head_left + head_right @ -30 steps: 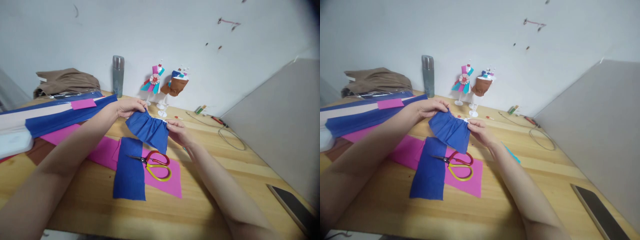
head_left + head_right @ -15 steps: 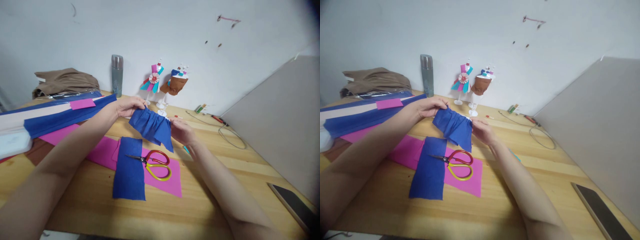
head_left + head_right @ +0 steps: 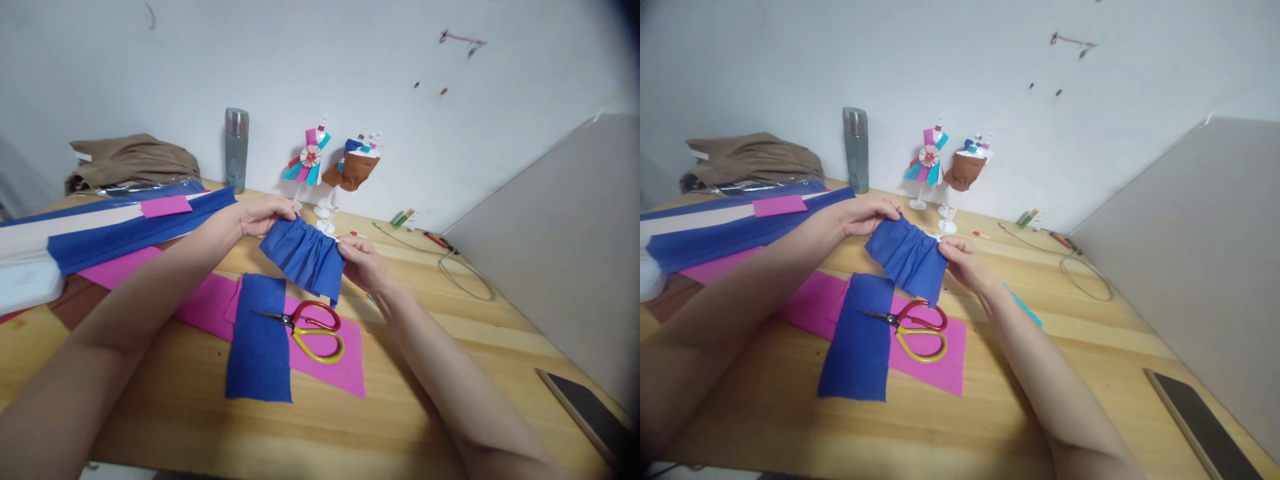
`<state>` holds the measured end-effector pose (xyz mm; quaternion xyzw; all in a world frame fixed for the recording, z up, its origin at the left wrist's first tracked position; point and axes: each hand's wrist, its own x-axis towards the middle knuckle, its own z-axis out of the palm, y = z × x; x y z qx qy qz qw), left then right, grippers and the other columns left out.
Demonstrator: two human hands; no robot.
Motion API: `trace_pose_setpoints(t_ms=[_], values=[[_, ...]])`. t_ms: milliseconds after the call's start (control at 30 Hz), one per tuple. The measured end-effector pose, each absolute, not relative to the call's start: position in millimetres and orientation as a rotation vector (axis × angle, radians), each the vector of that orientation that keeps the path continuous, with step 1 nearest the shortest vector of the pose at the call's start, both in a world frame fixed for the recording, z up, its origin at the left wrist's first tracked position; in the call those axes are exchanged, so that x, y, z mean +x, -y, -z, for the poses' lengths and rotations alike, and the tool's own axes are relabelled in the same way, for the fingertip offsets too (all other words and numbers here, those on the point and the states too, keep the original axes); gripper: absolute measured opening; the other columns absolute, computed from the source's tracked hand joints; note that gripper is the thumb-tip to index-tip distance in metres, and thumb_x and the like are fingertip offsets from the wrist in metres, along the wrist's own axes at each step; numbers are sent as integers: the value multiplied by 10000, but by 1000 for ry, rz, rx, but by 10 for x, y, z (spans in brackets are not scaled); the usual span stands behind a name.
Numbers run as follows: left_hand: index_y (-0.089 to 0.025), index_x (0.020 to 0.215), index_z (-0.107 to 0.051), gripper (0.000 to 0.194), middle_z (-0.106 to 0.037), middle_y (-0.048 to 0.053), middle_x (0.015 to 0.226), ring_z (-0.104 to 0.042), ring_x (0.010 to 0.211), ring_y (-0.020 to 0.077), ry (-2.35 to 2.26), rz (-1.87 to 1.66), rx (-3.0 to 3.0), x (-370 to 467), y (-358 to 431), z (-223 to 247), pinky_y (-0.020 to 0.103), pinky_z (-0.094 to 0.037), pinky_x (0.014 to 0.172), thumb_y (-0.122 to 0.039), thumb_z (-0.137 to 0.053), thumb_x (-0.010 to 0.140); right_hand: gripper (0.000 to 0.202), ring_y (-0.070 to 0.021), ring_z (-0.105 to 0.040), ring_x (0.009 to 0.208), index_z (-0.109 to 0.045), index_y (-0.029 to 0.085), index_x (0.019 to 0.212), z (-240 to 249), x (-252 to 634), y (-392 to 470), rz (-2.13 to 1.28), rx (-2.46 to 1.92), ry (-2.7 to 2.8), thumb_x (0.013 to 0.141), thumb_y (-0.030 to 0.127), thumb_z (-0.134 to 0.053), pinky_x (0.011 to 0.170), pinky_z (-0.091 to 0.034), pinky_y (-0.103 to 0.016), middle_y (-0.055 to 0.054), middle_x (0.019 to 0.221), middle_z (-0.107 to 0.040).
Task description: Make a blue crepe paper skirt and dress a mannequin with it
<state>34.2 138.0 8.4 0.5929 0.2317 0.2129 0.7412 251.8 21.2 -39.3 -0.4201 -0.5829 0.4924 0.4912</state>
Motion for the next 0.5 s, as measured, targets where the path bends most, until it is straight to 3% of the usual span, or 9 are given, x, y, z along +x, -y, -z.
trace_pose_setpoints(t_ms=[200, 367, 500], values=[[-122, 717, -615, 110, -666, 30, 700, -624, 677, 114, -492, -395, 1296, 359, -1368, -64, 237, -490, 710, -14, -595, 713, 550, -128, -406, 513, -511, 226, 545, 394, 2520, -218, -1212, -984, 1389, 636, 697, -779, 539, -392, -294, 27, 534, -439], [-107, 727, -639, 86, -674, 41, 719, -630, 669, 110, -478, -396, 1289, 378, -1398, -14, 234, -498, 699, -24, -618, 714, 624, -113, -322, 460, -374, 232, 496, 422, 2541, -229, -1160, -1024, 1381, 647, 658, -803, 484, -346, -285, 47, 485, -313], [-112, 707, -622, 96, -667, 40, 700, -628, 661, 112, -451, -406, 1270, 380, -1418, 14, 238, -500, 690, -18, -625, 688, 663, -215, -561, 607, -519, 249, 601, 428, 2541, -243, -1165, -1108, 1420, 673, 908, -543, 578, -472, -351, -17, 558, -510]])
